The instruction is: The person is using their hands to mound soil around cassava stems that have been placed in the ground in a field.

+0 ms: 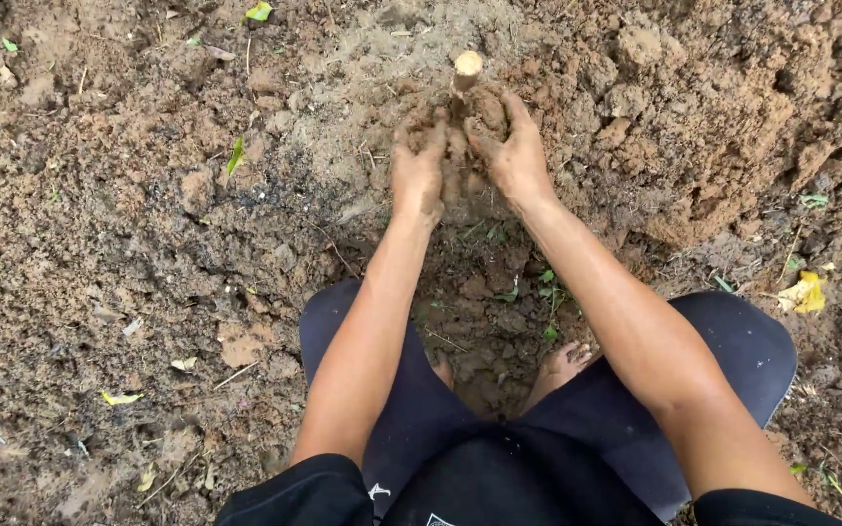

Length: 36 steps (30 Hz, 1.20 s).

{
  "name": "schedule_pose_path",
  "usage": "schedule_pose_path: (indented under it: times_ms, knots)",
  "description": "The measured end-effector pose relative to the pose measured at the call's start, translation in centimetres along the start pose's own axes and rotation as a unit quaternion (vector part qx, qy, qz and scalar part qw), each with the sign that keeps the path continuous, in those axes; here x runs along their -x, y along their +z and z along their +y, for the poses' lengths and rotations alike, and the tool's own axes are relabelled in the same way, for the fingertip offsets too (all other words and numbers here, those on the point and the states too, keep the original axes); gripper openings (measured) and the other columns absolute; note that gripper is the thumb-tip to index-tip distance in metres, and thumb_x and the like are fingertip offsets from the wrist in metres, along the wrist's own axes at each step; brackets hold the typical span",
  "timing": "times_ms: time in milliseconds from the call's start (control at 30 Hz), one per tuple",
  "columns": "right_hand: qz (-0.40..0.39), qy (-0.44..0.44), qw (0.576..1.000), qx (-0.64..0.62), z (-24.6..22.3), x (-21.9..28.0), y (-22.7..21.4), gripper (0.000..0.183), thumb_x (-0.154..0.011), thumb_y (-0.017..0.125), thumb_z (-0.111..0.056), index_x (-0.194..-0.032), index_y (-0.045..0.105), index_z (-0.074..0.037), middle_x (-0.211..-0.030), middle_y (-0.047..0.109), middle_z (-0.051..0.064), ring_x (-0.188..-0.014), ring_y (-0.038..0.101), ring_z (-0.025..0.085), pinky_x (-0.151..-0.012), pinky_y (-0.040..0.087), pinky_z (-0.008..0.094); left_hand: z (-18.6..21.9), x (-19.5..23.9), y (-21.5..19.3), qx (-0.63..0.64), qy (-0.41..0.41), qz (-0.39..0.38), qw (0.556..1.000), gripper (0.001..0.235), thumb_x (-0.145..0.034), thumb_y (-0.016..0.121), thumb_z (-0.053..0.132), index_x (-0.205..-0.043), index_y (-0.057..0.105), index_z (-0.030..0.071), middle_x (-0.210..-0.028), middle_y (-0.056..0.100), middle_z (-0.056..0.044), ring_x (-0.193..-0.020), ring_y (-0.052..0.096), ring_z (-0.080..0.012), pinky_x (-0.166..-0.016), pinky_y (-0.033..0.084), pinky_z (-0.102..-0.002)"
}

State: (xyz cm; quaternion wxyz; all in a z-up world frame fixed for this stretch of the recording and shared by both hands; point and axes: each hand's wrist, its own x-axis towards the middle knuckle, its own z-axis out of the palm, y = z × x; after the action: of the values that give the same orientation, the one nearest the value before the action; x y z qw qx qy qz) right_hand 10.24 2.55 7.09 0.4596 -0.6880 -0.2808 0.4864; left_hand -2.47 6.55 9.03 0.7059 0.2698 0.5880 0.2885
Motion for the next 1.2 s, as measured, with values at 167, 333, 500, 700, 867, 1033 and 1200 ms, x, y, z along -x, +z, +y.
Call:
schedule_pose_path:
  times_ms: [167, 333, 500, 700, 867, 1033, 1200]
  knots:
    - [0.034, -0.084, 0.996, 0.009, 1.2, -1.4, 0.5, 0.035, -0.096, 0.065, -0.01, -0.129, 0.057, -0.006, -0.135, 0.064, 0.013, -0.125, 0.064, 0.028, -0.109, 0.053, 0.051, -1.8, -0.5, 0.6, 0.221, -0.053, -0.063, 0.972, 0.1, -0.079, 0.069, -0.001, -0.16, 0.022, 0.033, -0.132, 0.057, -0.022, -0.084, 0.056, -0.0265, -0.065, 0.048, -0.04]
    - [0.079, -0.058, 0.993, 0.06, 0.5, -0.2, 1.4, 0.051, -0.097, 0.068, -0.011, -0.143, 0.047, -0.003, -0.145, 0.06, 0.013, -0.137, 0.055, 0.027, -0.122, 0.038, 0.041, -1.9, 1.5, 0.1, 0.021, -0.15, -0.028, 0.988, 0.094, -0.092, 0.063, 0.011, -0.164, 0.005, 0.026, -0.16, 0.033, -0.027, -0.033, 0.04, -0.0043, -0.024, 0.027, -0.017]
    - [-0.084, -0.138, 0.973, 0.164, 0.7, 1.9, 1.6, 0.066, -0.097, 0.065, 0.001, -0.155, 0.033, -0.002, -0.147, 0.043, 0.036, -0.135, 0.042, 0.057, -0.109, 0.032, 0.077, -4.0, -1.0, 0.3, 0.114, -0.047, -0.078, 0.989, 0.075, -0.089, 0.053, -0.008, -0.152, 0.025, 0.02, -0.144, 0.052, -0.022, -0.092, 0.064, -0.0213, -0.074, 0.055, -0.033]
    - [0.017, -0.3, 0.917, 0.261, 0.2, -1.0, 1.5, 0.059, -0.077, 0.044, 0.032, -0.131, 0.056, 0.012, -0.122, 0.068, 0.027, -0.11, 0.069, 0.04, -0.104, 0.059, 0.048, -5.0, -3.1, -0.7, -0.271, 0.176, 0.033, 0.946, 0.052, -0.098, 0.059, 0.025, -0.144, 0.048, 0.004, -0.146, 0.057, -0.016, -0.132, 0.058, -0.0347, -0.115, 0.046, -0.049]
    - [0.033, -0.221, 0.929, 0.297, -0.2, -1.7, 0.6, 0.066, -0.079, 0.052, 0.029, -0.138, 0.057, 0.0, -0.125, 0.066, 0.028, -0.066, 0.06, 0.019, -0.062, 0.055, 0.028, -0.7, -1.9, -3.0, -0.33, 0.144, 0.044, 0.932, 0.024, -0.105, 0.061, 0.023, -0.089, 0.061, 0.006, -0.053, 0.052, 0.002, -0.034, 0.038, -0.0072, -0.028, 0.035, -0.021]
    - [0.022, -0.186, 0.914, 0.36, -1.0, -1.6, 0.0, 0.07, -0.075, 0.042, 0.031, -0.138, 0.056, 0.006, -0.146, 0.047, 0.034, -0.135, 0.046, 0.049, -0.114, 0.037, 0.057, 1.2, -1.9, -4.1, -0.311, 0.195, 0.0, 0.93, 0.055, -0.094, 0.041, -0.011, -0.145, 0.047, 0.009, -0.113, 0.079, -0.001, -0.079, 0.078, -0.0106, -0.058, 0.07, -0.017]
    - [-0.023, -0.177, 0.945, 0.274, -1.4, -2.0, 0.2, 0.057, -0.087, 0.069, 0.009, -0.141, 0.05, 0.0, -0.137, 0.059, 0.02, -0.125, 0.06, 0.035, -0.109, 0.044, 0.058, 2.7, -0.8, -4.0, -0.367, 0.167, 0.039, 0.914, 0.055, -0.099, 0.061, 0.035, -0.148, 0.044, 0.018, -0.084, 0.081, -0.001, -0.03, 0.027, -0.0027, -0.027, 0.031, -0.02]
